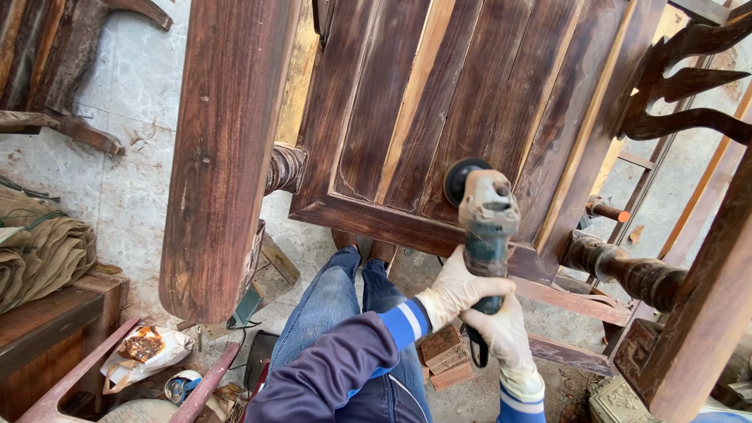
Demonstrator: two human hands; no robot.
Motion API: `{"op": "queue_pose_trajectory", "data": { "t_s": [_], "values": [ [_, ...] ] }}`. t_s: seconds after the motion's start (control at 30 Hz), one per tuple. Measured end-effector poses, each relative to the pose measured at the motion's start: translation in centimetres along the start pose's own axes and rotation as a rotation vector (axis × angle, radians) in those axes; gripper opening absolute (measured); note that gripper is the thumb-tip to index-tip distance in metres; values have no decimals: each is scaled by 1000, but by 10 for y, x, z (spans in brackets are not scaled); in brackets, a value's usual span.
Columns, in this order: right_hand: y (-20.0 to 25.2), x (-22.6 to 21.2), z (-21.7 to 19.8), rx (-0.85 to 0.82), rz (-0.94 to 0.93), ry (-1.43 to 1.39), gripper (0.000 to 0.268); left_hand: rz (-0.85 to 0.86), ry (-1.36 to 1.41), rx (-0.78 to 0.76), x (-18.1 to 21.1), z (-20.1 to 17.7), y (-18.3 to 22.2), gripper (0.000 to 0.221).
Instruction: The person uses an angle grinder to sand the seat of a carved wooden chair, moving the tool back and forth across the wood panels to strip the surface. They briefly reposition a sanding pad on the chair before resuming grinding over the seat area.
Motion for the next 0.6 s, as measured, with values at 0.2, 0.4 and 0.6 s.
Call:
{"op": "queue_pose_trajectory", "data": {
  "t_s": [0.2,0.4,0.6],
  "values": [
    [-21,-53,15,-16,-97,34,61,0,10,-20,49,-13,-29,66],
    [-9,-92,13,-1,-218,-118,64,-14,17,-109,52,-11,-51,61],
    [2,-65,24,-69,-74,-80,57,15,-35,-15,45,-24,-17,61]
  ]
}}
Point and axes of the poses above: each hand's wrist, its own y-axis away from the middle knuckle, its own z-axis out of the palm, x = y × z, the point moved 5 cm from there along -y, towards the middle knuckle, and after that the axes turned 6 degrees about y, right-handed, at the moved point
